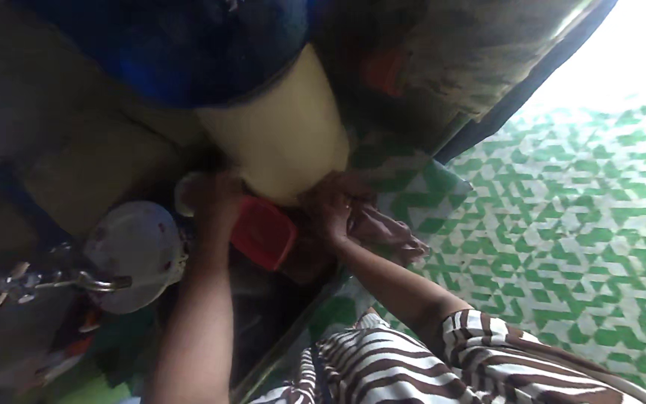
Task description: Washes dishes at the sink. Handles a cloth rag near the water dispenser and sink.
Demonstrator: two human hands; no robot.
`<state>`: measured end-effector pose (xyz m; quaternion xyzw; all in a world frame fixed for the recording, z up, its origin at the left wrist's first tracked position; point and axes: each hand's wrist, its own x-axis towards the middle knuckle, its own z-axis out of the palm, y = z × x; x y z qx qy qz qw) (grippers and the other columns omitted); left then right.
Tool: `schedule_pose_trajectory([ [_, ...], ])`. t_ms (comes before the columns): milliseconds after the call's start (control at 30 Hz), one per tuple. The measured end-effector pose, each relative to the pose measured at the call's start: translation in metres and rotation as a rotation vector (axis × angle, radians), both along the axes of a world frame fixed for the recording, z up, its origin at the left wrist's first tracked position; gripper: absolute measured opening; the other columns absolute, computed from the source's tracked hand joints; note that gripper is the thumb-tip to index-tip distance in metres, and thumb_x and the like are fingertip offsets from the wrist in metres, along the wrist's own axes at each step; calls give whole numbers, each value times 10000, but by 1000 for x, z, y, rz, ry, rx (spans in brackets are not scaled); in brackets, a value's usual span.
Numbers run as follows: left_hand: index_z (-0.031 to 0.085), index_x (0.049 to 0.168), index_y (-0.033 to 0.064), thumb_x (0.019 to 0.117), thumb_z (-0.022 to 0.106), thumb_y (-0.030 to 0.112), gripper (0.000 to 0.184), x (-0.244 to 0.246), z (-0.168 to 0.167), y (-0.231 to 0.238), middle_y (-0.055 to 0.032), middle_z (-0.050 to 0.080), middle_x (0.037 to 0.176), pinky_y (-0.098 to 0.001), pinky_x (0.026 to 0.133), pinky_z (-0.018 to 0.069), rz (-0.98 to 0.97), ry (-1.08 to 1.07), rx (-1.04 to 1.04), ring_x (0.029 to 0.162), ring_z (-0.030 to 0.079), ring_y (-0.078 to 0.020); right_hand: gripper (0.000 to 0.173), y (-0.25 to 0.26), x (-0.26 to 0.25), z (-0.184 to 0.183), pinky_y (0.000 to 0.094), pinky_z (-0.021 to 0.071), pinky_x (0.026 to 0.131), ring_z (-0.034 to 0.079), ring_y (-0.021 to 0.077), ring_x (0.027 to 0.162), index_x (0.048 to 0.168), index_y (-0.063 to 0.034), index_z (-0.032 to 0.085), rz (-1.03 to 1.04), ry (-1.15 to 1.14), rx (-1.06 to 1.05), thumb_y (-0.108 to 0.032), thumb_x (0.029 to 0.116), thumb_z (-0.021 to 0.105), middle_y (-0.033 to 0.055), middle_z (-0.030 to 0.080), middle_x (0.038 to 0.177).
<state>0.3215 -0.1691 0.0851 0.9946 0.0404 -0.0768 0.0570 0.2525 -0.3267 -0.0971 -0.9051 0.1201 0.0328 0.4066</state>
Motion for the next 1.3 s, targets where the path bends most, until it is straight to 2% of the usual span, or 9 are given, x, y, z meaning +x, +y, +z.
schedule_pose_trajectory([
  [233,709,1131,-23,1083,493,286,379,17,13,6,-289,683,1129,-720,958,433,-7,130,-20,1110,634,-483,502,-22,-8,-6,703,349,1071,401,458,1398,1399,-331,626,158,-65,-13,-306,912,746,204,467,1512],
  [367,687,1052,-67,1090,459,329,458,20,18,-3,-310,674,1102,-722,926,448,-14,187,52,1097,635,-499,455,-44,3,-15,713,367,1059,426,460,1387,1333,-286,679,12,-54,-31,-418,903,749,218,474,1505],
  [533,675,1041,-78,1097,434,339,485,17,27,-12,-320,663,1108,-715,932,441,-4,236,91,1115,623,-502,474,-51,18,-12,633,367,1133,407,457,1411,1340,-185,677,-151,-103,59,-303,891,771,258,461,1502],
  [633,669,1035,-71,1091,437,369,501,23,26,-15,-315,661,1095,-712,914,454,-20,219,102,1099,627,-498,478,-60,28,-23,571,405,1127,446,433,1380,1308,-112,673,-129,-195,112,-274,871,779,267,486,1458],
  [767,671,1024,-74,1076,470,329,454,25,31,-21,-309,662,1101,-702,918,456,6,217,109,1096,630,-484,431,-72,40,-35,549,416,1130,460,396,1375,1266,-135,693,-32,-249,177,-275,867,778,226,513,1446],
  [900,662,1079,-80,1097,434,342,480,17,31,-22,-316,654,1132,-691,945,448,10,204,109,1129,620,-484,394,-81,58,-32,541,401,1149,474,397,1378,1257,-82,708,73,-309,225,-212,889,766,231,548,1436],
  [1000,666,1129,-76,1083,459,307,438,15,22,-19,-313,655,1165,-681,990,443,6,132,134,1169,610,-478,395,-72,66,-23,538,409,1148,470,383,1391,1245,-88,707,40,-257,161,-300,915,752,222,512,1476],
  [1133,651,1160,-76,1072,477,321,442,17,24,-25,-310,654,1170,-676,973,455,45,174,166,1157,618,-473,346,-70,63,-21,575,387,1145,503,378,1355,1166,-95,737,34,-382,106,-351,935,710,185,604,1380],
  [1300,606,1287,-82,1004,604,289,467,6,26,-37,-323,603,1299,-689,1041,397,58,133,186,1263,555,-486,531,-49,51,-11,615,375,1138,420,418,1426,1418,-123,597,-117,-213,-2,-372,957,685,215,456,1540],
])
